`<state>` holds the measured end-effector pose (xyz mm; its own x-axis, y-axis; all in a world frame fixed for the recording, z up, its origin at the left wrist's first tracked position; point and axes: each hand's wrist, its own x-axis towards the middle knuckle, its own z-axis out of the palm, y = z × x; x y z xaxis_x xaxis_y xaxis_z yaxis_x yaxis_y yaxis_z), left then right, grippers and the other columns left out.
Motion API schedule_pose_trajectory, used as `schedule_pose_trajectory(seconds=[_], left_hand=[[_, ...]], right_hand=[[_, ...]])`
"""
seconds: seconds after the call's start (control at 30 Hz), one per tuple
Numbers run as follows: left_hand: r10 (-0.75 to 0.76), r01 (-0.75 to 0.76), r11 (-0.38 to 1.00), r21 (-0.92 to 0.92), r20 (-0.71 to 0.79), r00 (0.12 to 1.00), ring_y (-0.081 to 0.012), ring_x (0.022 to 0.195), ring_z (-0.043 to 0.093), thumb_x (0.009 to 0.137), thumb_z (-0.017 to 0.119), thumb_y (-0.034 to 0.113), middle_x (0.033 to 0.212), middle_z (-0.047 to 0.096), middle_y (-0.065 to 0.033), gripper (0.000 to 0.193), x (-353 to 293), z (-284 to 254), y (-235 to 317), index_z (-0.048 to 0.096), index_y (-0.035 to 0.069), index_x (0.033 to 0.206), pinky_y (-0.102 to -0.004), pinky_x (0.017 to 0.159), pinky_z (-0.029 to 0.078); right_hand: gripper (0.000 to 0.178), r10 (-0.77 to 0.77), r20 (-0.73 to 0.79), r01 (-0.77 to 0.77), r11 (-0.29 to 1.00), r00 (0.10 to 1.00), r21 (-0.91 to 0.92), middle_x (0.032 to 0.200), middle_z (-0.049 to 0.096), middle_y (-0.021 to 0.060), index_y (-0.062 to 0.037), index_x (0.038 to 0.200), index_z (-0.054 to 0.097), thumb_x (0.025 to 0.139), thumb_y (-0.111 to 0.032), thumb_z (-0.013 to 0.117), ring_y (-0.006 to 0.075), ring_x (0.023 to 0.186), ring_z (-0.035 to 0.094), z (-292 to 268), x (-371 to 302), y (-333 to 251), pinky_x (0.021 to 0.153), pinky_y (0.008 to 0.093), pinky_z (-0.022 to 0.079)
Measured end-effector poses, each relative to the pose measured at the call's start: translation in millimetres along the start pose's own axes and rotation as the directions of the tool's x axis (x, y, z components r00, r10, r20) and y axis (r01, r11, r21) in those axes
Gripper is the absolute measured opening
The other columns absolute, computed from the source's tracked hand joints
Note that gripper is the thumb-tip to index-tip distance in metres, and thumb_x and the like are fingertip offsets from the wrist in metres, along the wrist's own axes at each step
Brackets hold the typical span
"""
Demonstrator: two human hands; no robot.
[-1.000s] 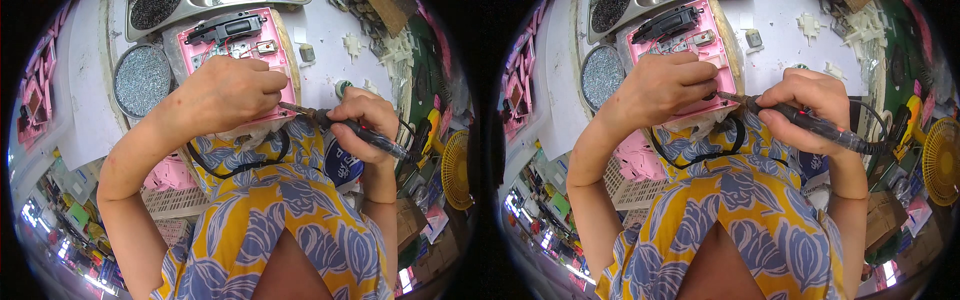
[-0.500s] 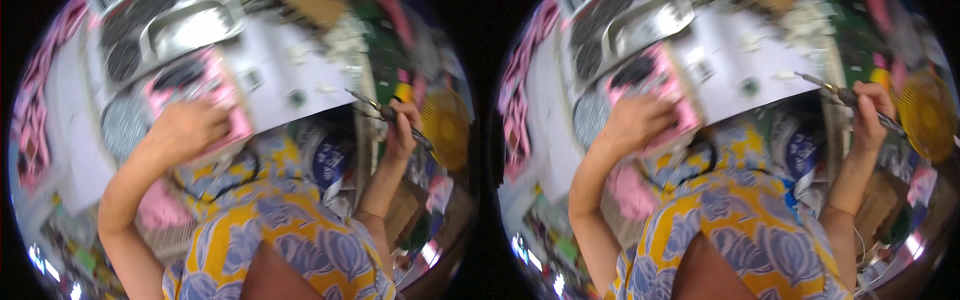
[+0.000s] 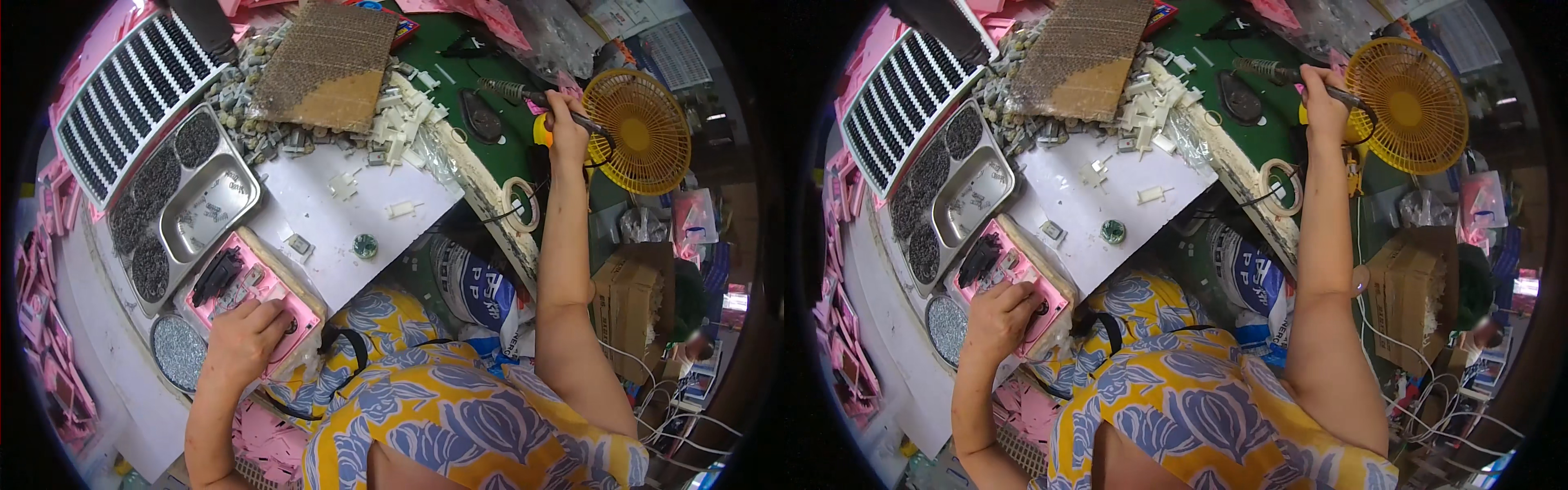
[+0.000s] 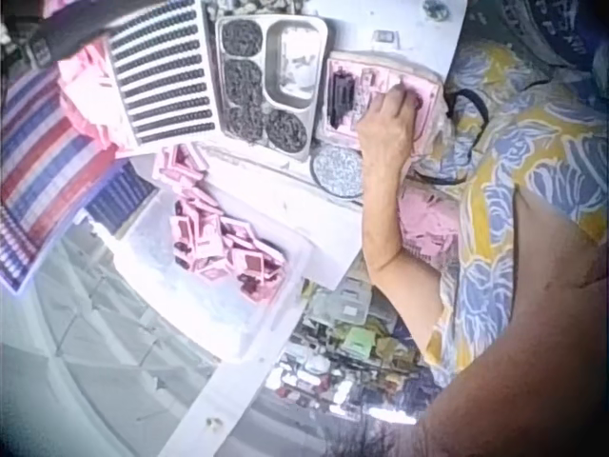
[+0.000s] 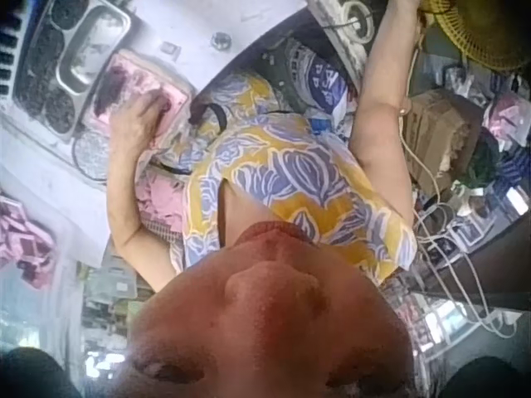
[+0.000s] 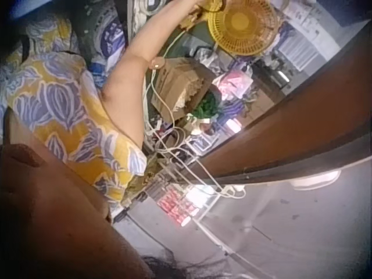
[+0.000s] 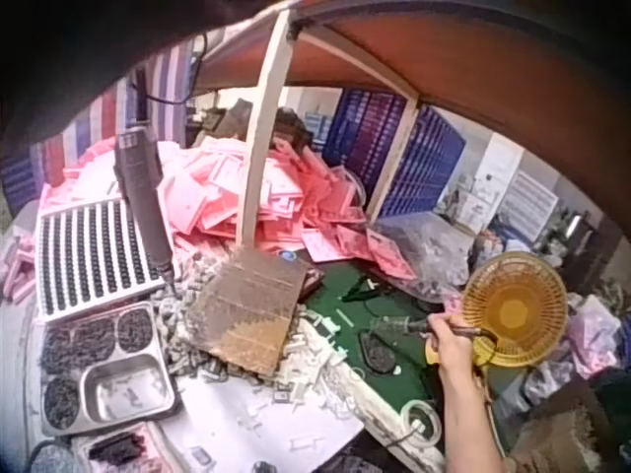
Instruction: Soldering electronic components into a pink plastic shell and using an electric screwdriver to secure the housing.
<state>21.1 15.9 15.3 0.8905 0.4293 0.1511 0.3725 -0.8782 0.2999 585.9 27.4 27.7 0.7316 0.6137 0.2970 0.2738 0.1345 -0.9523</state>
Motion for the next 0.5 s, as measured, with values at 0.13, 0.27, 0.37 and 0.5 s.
schedule_pose_trajectory(seconds=[0.13, 0.27, 0.37, 0.5], left_hand=[[-0.074, 0.071, 0.997, -0.034, -0.075, 0.994, -0.0204, 0.08, 0.066, 0.076, 0.069, 0.01, 0.106, 0.068, -0.0044, 0.029, -6, 7, 5, 0.073, 0.007, 0.105, -0.0351, 0.064, 0.056], [-0.163, 0.142, 0.985, -0.098, -0.263, 0.951, -0.026, 0.081, 0.069, 0.079, 0.079, 0.011, 0.109, 0.069, -0.0123, 0.04, -23, 6, 20, 0.07, 0.006, 0.118, -0.0346, 0.065, 0.057], [-0.28, 0.246, 0.96, -0.135, -0.514, 0.811, -0.029, 0.085, 0.07, 0.077, 0.085, 0.011, 0.106, 0.068, -0.0149, 0.05, -45, 8, 24, 0.068, 0.005, 0.123, -0.0348, 0.068, 0.057], [-0.565, 0.393, 0.824, -0.408, -0.626, 0.537, -0.0065, 0.065, 0.046, 0.084, 0.07, -0.005, 0.111, 0.06, -0.0103, 0.032, -64, -1, 23, 0.062, -0.002, 0.115, -0.0201, 0.056, 0.037]], right_hand=[[0.031, 0.471, 0.044, -0.418, 0.73, 0.881, 0.54, 0.076, 0.062, 0.0046, -0.0082, 0.103, 0.065, 0.096, -0.038, 0.069, 0.0123, 0.062, 0.054, 7, -36, 10, 0.049, 0.0246, 0.04], [0.048, 0.438, 0.595, -0.736, 0.323, 0.674, 0.595, 0.08, 0.061, 0.0054, -0.0056, 0.122, 0.059, 0.102, -0.049, 0.054, 0.0108, 0.062, 0.048, 32, -124, -13, 0.046, 0.0218, 0.034], [0.038, 0.113, 0.766, -0.536, 0.778, 0.633, 0.328, 0.079, 0.063, 0.0067, -0.0021, 0.123, 0.059, 0.098, -0.029, 0.065, 0.012, 0.063, 0.048, 80, -204, -50, 0.051, 0.0243, 0.039], [0.028, -0.424, 0.894, 0.567, 0.776, 0.147, 0.275, 0.121, 0.065, 0.0143, -0.0093, 0.091, 0.076, 0.073, -0.029, 0.084, 0.0329, 0.109, 0.054, 152, -261, -85, 0.096, 0.0431, 0.044]])
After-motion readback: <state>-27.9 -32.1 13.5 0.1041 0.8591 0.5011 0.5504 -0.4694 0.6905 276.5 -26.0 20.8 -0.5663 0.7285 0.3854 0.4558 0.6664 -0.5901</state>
